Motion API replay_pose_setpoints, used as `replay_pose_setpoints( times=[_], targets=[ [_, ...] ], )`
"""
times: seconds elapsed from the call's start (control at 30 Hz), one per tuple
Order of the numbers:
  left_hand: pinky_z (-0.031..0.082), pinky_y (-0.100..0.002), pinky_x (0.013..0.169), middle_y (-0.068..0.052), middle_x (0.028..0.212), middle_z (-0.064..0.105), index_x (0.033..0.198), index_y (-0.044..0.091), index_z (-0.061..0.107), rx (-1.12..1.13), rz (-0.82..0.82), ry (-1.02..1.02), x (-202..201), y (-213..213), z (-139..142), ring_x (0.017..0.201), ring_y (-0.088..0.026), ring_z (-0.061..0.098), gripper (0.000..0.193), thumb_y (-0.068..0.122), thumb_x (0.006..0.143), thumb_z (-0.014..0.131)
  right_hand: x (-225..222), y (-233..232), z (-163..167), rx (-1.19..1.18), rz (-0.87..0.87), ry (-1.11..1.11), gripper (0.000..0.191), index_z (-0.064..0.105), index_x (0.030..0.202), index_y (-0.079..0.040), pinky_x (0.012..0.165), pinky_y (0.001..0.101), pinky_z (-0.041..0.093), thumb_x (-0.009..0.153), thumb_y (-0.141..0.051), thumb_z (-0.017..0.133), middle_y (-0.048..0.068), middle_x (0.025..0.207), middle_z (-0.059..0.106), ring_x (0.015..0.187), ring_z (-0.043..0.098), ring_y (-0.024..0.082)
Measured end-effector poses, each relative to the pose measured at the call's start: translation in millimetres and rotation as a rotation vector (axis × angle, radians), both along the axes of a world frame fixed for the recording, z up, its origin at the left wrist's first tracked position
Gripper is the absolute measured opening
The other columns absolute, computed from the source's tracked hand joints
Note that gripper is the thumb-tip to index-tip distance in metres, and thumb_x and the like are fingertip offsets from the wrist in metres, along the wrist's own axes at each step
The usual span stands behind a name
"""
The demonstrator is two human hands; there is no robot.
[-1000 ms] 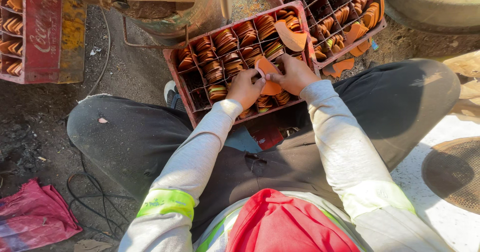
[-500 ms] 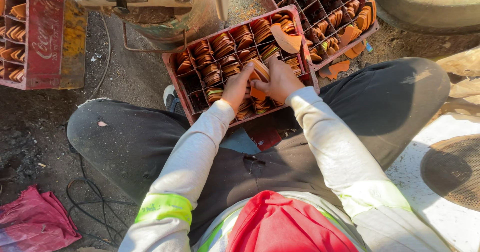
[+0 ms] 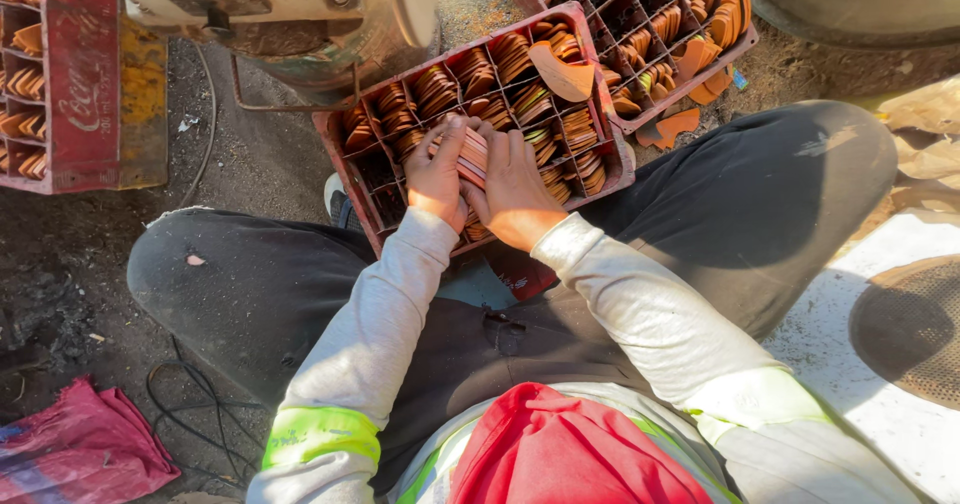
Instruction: The person sits on the ground and repeatedly picks up orange sandal soles from a crate, presses them against a rotating grinding wheel to smooth the edges, and returns them to the crate.
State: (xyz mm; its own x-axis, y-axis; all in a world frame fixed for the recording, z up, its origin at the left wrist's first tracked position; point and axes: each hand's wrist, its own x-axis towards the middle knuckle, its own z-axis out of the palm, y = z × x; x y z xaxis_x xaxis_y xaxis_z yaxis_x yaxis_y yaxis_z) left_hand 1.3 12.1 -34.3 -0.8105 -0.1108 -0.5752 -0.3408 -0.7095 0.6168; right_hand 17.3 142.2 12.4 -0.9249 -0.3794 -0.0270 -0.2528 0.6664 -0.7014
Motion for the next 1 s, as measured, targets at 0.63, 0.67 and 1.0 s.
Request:
replay_pose_setpoints(
  times=[0.63,0.67,1.0],
  targets=[
    [0.052,-0.024,0.085,-0.002,0.107,0.068,0.110,0.003,0.070,-0.543,-0.203,0.210,6,-12,-14,0.097,-0.011,0.061,0.013,0.012,0.101,0.069,-18,-15,-6,0.024,0.013,0.075,0.040,0.055,0.114,0.006,0.094,0.0499,0.046,0.083,-0.015,0.067,0.023,0.107,0.060,0.105,0.057,0.043],
    [0.052,-0.024,0.085,-0.002,0.106,0.069,0.112,0.003,0.070,-0.572,-0.211,0.184,7,-18,-14,0.096,-0.010,0.061,0.013,0.013,0.102,0.068,-19,-21,-6,0.016,-0.012,0.075,0.039,0.056,0.112,0.006,0.094,0.0500,0.046,0.082,-0.015,0.066,0.023,0.106,0.061,0.104,0.057,0.043],
    [0.055,-0.023,0.082,-0.004,0.106,0.067,0.114,0.004,0.063,-0.521,-0.216,0.167,11,-43,8,0.094,-0.011,0.064,0.010,0.009,0.105,0.062,-9,-43,9,-0.002,-0.099,-0.166,0.038,0.054,0.118,0.007,0.090,0.0483,0.051,0.086,-0.012,0.061,0.026,0.112,0.060,0.106,0.060,0.043]
  ],
)
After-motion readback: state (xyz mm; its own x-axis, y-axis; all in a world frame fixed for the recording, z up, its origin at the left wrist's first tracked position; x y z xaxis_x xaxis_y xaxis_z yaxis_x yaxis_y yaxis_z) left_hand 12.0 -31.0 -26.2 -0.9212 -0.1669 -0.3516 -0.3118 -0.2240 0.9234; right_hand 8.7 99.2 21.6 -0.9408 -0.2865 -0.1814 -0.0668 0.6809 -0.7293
